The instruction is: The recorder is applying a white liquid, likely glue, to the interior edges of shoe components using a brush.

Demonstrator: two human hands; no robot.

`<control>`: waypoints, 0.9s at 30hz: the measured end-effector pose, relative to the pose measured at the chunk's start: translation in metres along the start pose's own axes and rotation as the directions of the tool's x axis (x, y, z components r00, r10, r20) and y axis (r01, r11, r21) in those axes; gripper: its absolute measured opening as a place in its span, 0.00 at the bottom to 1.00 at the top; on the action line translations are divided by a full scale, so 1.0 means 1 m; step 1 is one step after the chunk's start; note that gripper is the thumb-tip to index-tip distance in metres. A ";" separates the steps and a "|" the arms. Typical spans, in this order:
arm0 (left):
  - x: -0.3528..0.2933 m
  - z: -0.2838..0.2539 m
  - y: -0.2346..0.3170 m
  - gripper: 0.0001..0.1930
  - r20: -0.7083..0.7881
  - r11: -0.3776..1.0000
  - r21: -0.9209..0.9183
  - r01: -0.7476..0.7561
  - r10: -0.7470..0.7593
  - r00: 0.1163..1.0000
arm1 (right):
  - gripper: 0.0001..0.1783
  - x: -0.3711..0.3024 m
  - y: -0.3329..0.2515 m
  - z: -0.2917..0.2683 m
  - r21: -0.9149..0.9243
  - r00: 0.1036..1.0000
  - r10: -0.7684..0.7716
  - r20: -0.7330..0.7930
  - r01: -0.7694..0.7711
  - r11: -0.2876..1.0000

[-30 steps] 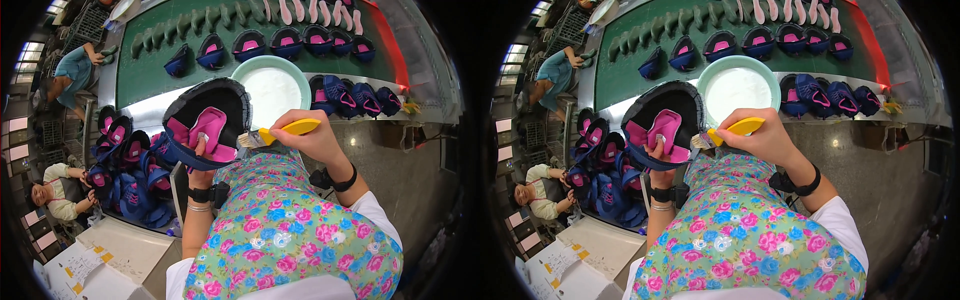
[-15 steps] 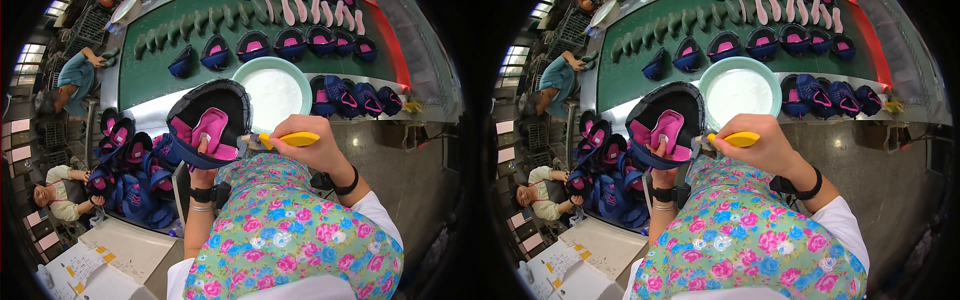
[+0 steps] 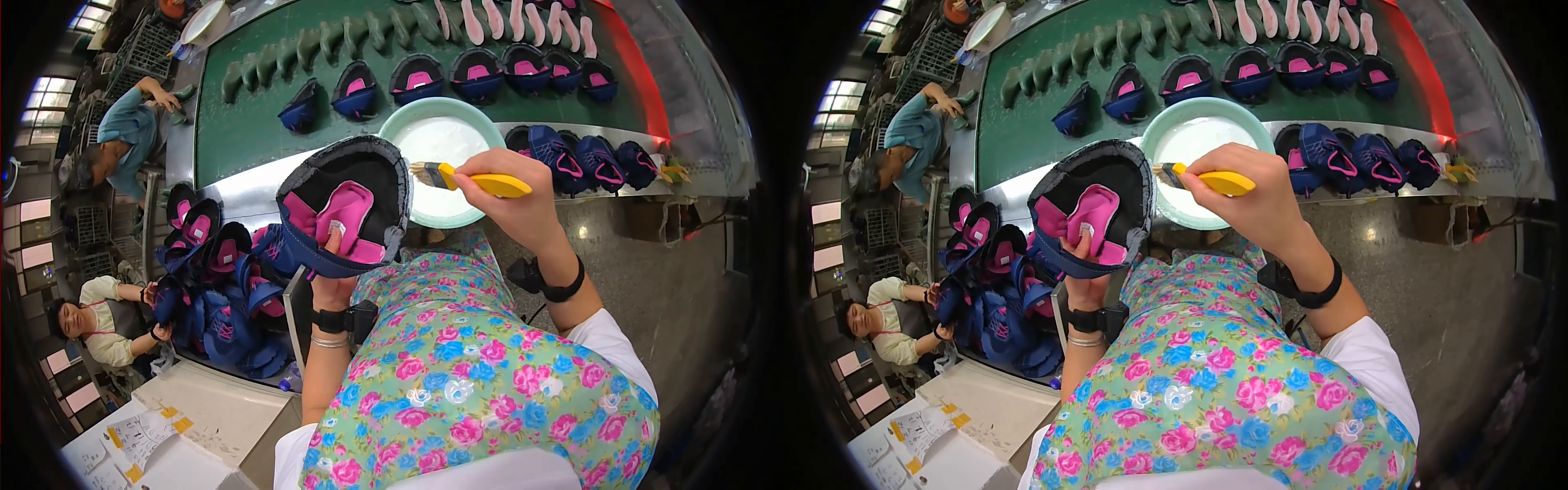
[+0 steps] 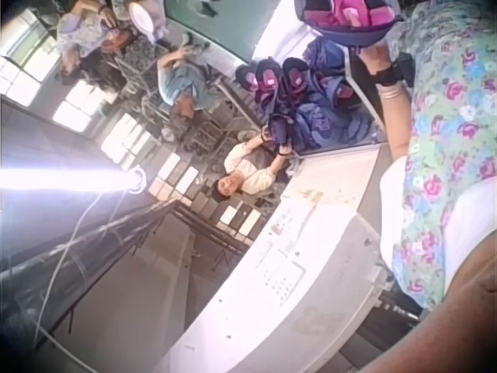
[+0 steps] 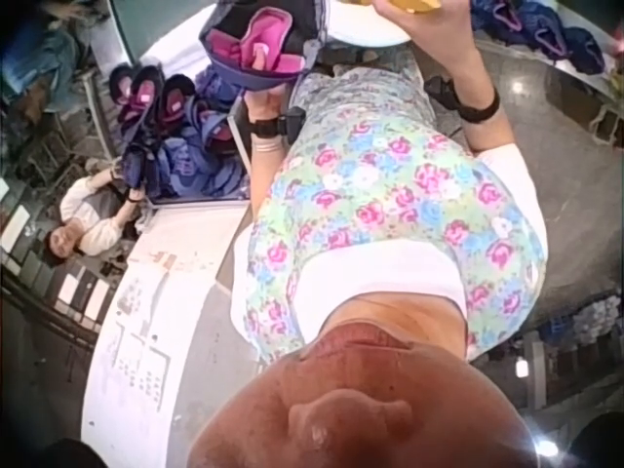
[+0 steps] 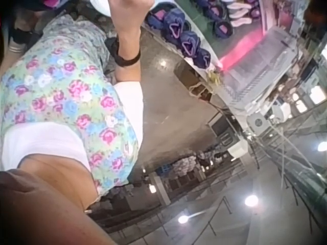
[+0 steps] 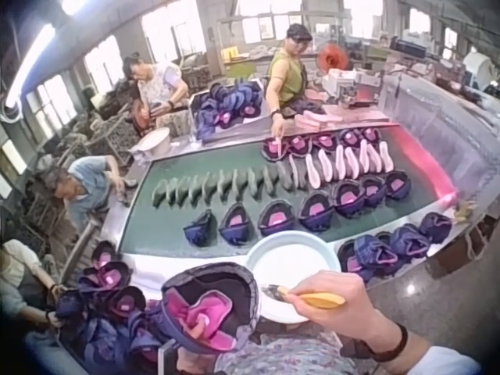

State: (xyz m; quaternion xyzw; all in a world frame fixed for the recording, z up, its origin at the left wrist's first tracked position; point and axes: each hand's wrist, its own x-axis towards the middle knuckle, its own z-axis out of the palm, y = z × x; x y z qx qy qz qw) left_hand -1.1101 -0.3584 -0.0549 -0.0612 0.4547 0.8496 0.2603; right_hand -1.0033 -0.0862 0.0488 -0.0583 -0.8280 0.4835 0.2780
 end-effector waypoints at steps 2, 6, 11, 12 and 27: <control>0.001 -0.002 0.000 0.26 -0.008 1.000 -0.025 0.011 -0.012 1.000 | 0.05 -0.008 -0.007 -0.004 0.038 0.998 0.035 0.048 -0.037 0.999; 0.003 -0.004 0.000 0.19 0.036 0.996 0.001 -0.093 0.093 0.995 | 0.06 -0.020 -0.011 0.004 0.151 0.982 0.042 0.187 -0.070 0.986; 0.006 -0.006 0.001 0.25 -0.005 0.999 -0.023 -0.025 0.025 1.000 | 0.05 -0.022 -0.006 0.015 0.104 0.983 0.177 0.046 -0.181 0.978; 0.006 -0.006 0.002 0.25 0.001 0.999 -0.004 -0.048 0.048 0.999 | 0.05 -0.022 -0.007 0.017 0.101 0.983 0.177 0.043 -0.181 0.978; 0.012 -0.016 0.006 0.23 0.044 0.998 -0.063 -0.019 0.022 0.999 | 0.05 -0.025 -0.017 0.031 0.115 0.978 0.206 0.044 -0.210 0.971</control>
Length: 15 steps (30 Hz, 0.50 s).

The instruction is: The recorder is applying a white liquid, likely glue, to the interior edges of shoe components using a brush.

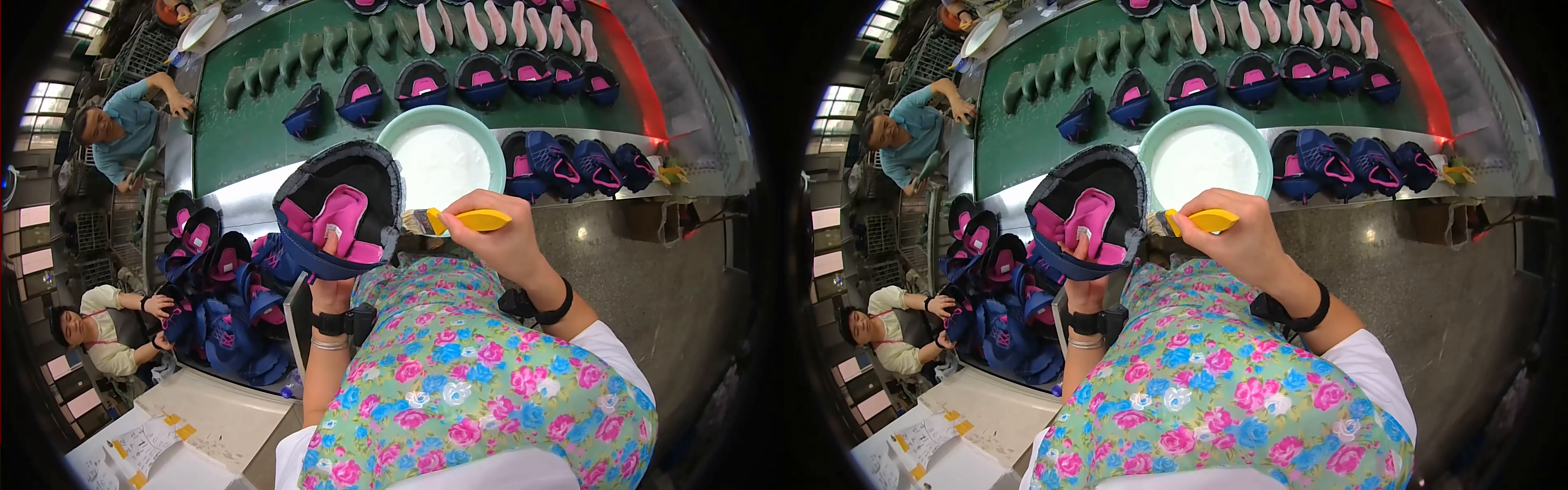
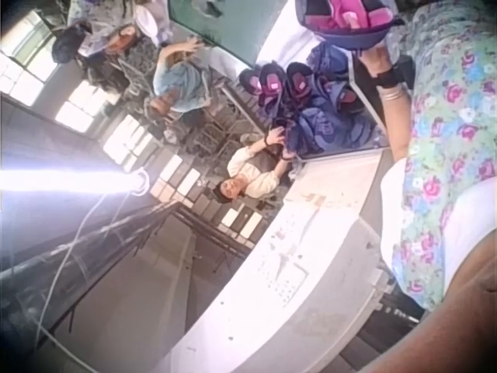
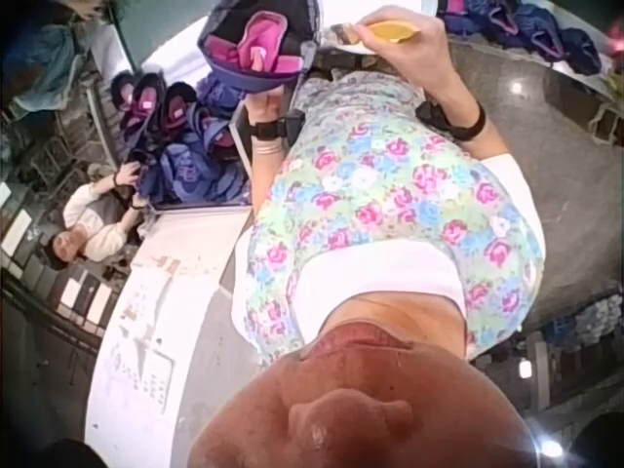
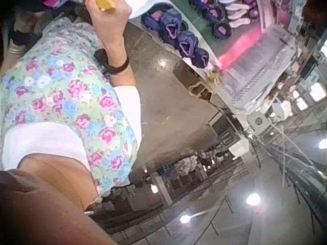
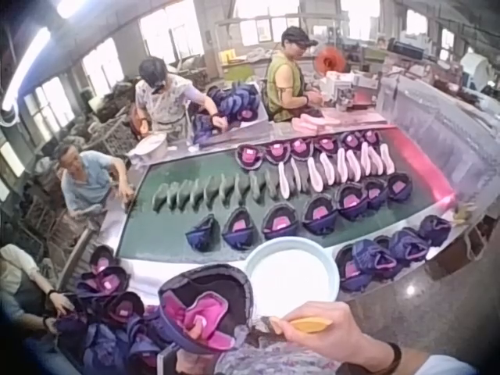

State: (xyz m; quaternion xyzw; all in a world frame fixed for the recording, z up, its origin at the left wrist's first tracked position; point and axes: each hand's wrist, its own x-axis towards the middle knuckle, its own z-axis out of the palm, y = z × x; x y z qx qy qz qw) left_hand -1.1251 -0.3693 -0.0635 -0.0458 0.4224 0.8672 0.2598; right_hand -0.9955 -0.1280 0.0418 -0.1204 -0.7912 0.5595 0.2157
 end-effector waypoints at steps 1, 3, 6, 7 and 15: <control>0.000 -0.001 -0.001 0.21 -0.017 1.000 0.004 0.003 -0.003 1.000 | 0.05 -0.001 0.000 0.002 -0.010 1.000 0.000 0.009 0.001 1.000; 0.000 -0.003 -0.002 0.19 0.001 0.998 0.046 -0.041 0.041 0.999 | 0.05 -0.003 0.000 0.005 0.001 0.999 0.012 0.047 -0.012 1.000; 0.001 -0.013 -0.005 0.19 0.017 0.996 0.029 -0.083 0.082 0.996 | 0.04 -0.008 0.003 0.008 0.043 0.993 0.056 0.107 -0.061 0.997; 0.002 -0.017 -0.006 0.20 -0.046 1.000 0.002 0.007 -0.007 0.999 | 0.05 -0.010 0.006 0.005 0.047 0.991 0.096 0.095 -0.101 0.994; 0.005 -0.068 0.001 0.18 -0.121 0.967 -0.169 0.192 -0.213 0.970 | 0.08 0.000 0.126 -0.002 -0.146 0.923 0.371 -0.103 -0.383 0.912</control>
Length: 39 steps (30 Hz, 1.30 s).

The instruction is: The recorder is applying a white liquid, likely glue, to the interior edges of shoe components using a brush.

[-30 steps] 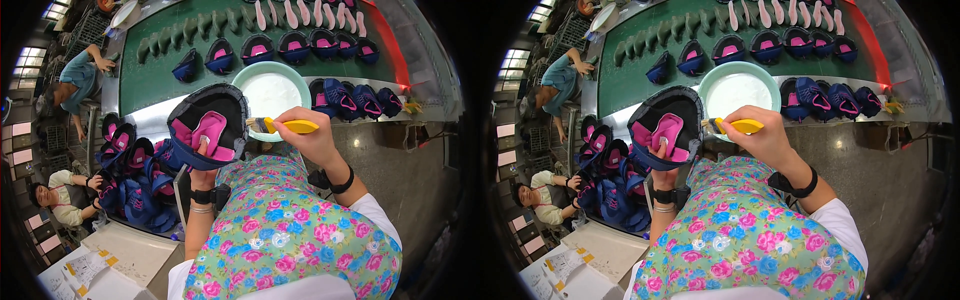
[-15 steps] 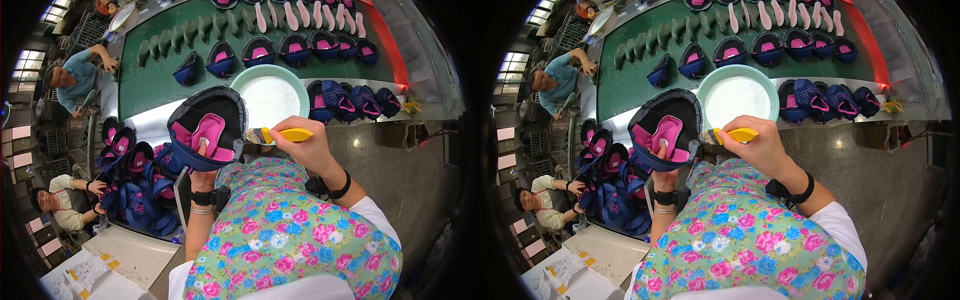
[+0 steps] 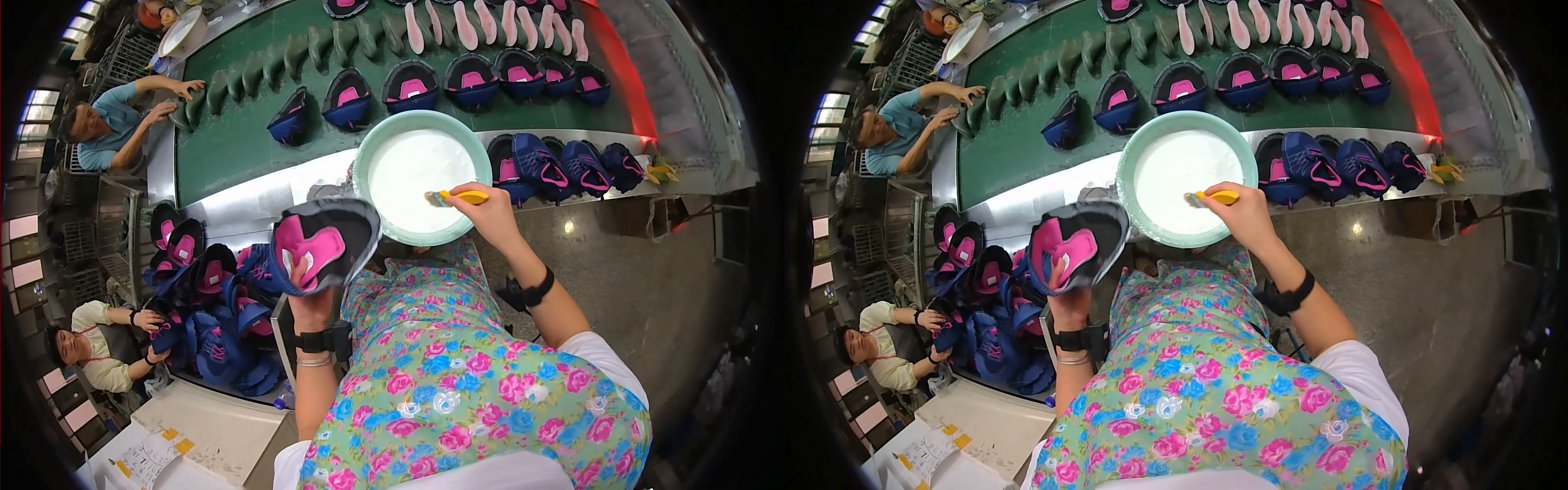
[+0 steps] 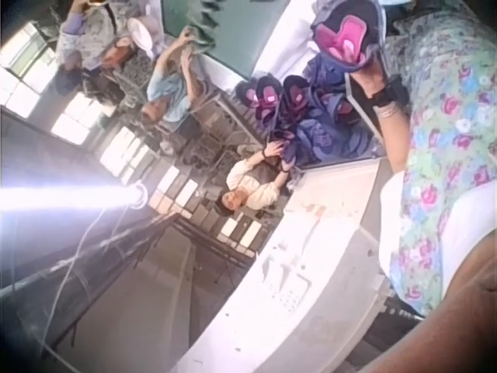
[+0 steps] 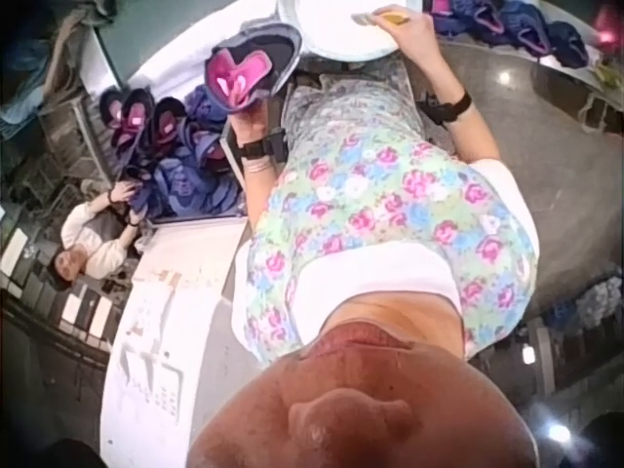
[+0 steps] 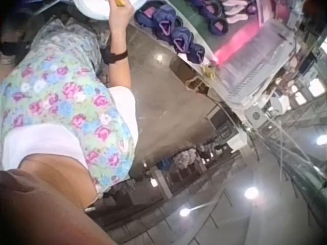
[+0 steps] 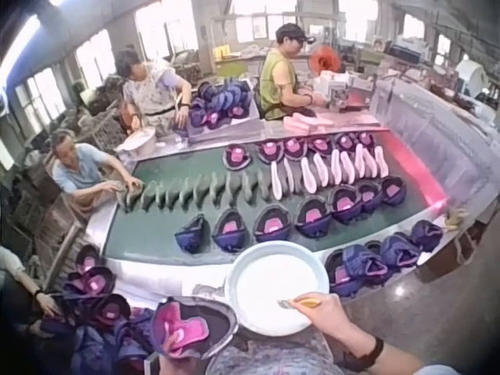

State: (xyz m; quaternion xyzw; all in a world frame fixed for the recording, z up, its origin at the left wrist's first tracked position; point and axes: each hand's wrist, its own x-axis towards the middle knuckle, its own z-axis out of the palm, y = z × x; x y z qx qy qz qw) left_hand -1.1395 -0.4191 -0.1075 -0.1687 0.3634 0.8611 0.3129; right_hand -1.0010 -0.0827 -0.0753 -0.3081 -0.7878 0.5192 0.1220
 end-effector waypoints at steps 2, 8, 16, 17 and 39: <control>-0.005 -0.011 0.002 0.18 -0.013 0.987 -0.083 0.140 -0.141 0.990 | 0.09 0.019 0.034 0.013 -0.077 0.998 -0.060 -0.016 0.058 0.995; -0.027 -0.037 -0.027 0.13 0.038 0.736 0.673 -0.072 0.064 0.997 | 0.09 0.049 0.086 0.056 -0.254 0.981 -0.191 0.041 0.195 0.947; 0.009 0.005 -0.080 0.16 -0.071 0.832 0.395 0.389 -0.395 0.916 | 0.10 0.045 0.086 0.038 -0.240 0.994 -0.098 0.044 0.106 0.965; 0.013 0.011 -0.086 0.16 -0.090 0.837 0.201 0.509 -0.502 0.860 | 0.10 0.045 0.081 0.033 -0.298 0.997 -0.001 0.079 0.024 0.954; 0.032 0.078 -0.139 0.32 0.238 0.214 -0.168 0.962 -0.939 0.250 | 0.09 0.019 0.007 -0.078 0.216 0.956 -0.010 0.292 -0.056 0.975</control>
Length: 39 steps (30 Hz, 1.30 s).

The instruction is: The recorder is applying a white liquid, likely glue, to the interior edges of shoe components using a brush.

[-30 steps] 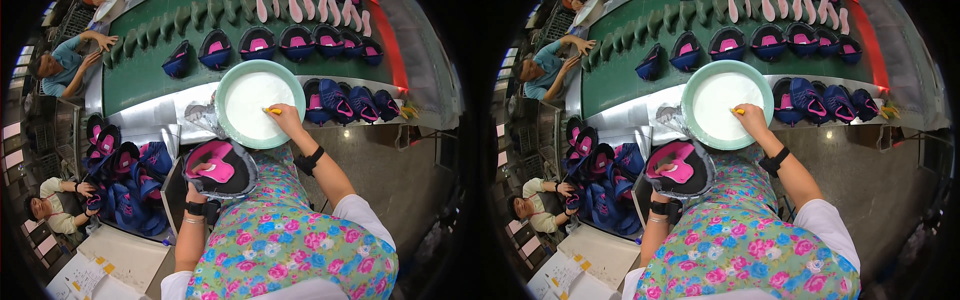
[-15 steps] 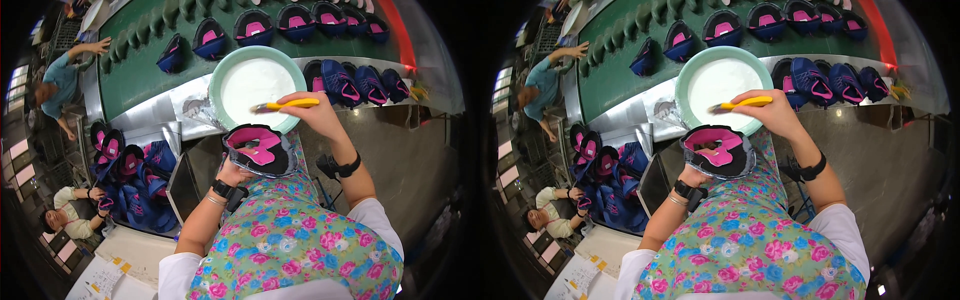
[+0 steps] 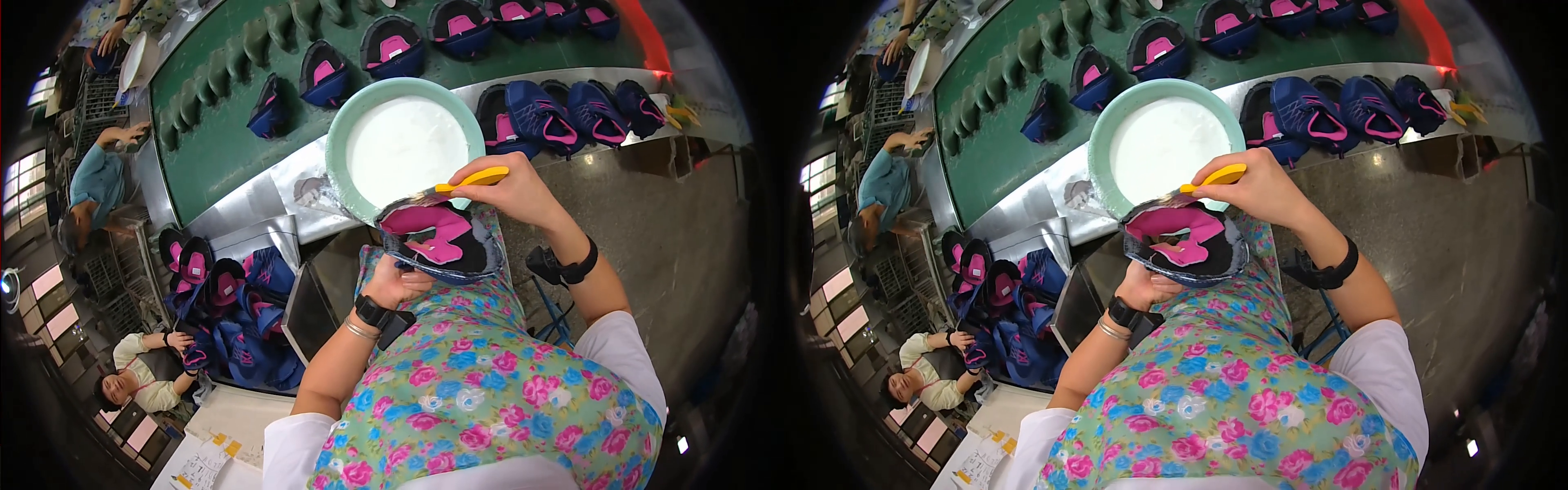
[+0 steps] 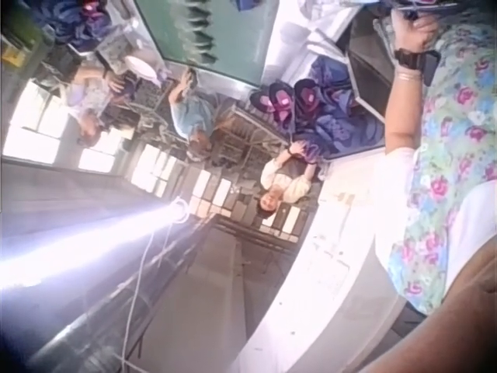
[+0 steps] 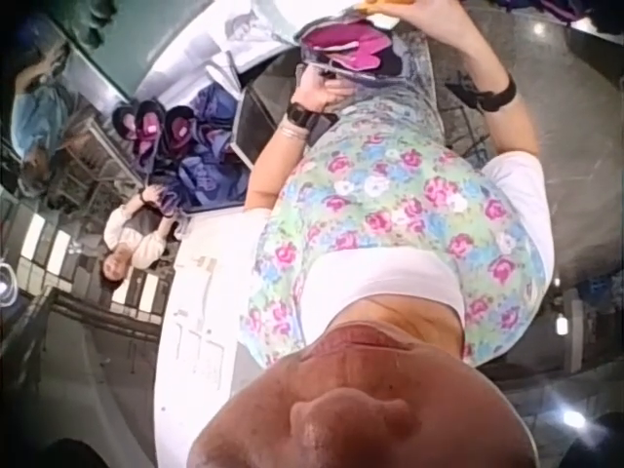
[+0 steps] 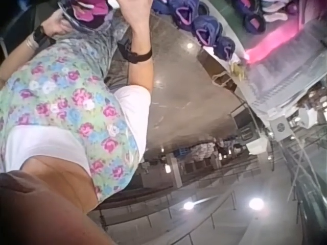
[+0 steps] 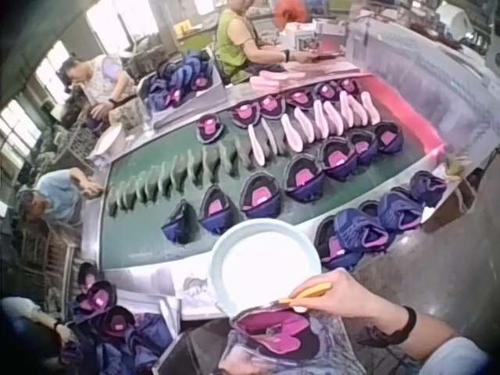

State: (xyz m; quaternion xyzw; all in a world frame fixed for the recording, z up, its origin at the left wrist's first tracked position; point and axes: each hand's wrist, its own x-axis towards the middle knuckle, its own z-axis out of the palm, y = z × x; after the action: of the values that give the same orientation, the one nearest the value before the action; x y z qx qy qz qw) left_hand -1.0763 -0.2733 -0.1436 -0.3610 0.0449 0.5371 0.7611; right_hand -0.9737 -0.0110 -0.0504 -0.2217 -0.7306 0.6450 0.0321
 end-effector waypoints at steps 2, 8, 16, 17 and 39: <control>-0.003 -0.001 0.000 0.29 -0.071 0.998 -0.061 -0.005 0.001 0.998 | 0.10 -0.003 0.006 -0.005 -0.042 0.998 0.061 0.002 -0.061 0.997; -0.011 0.013 -0.005 0.25 -0.099 0.994 -0.023 -0.109 0.106 0.989 | 0.11 -0.006 0.017 -0.004 -0.074 0.997 0.054 -0.052 -0.057 0.996; -0.036 0.009 0.001 0.20 -0.094 0.967 0.018 -0.253 0.254 0.963 | 0.10 0.008 0.000 0.013 -0.154 0.999 0.033 -0.027 -0.036 0.987; -0.040 0.006 0.002 0.18 -0.075 0.962 0.039 -0.272 0.274 0.959 | 0.11 0.011 -0.001 0.017 -0.164 1.000 0.010 -0.021 -0.013 0.986; -0.206 -0.048 0.241 0.34 0.168 -0.053 0.493 -0.868 0.985 0.035 | 0.14 0.084 -0.029 0.109 0.319 0.884 0.157 -0.441 -0.009 0.948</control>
State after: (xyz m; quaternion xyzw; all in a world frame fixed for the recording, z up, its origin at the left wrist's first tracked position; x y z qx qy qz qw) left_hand -1.3519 -0.4252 -0.2054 -0.0942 0.4992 0.8301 0.2301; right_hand -1.0939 -0.0837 -0.0605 -0.3920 -0.5821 0.6805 0.2108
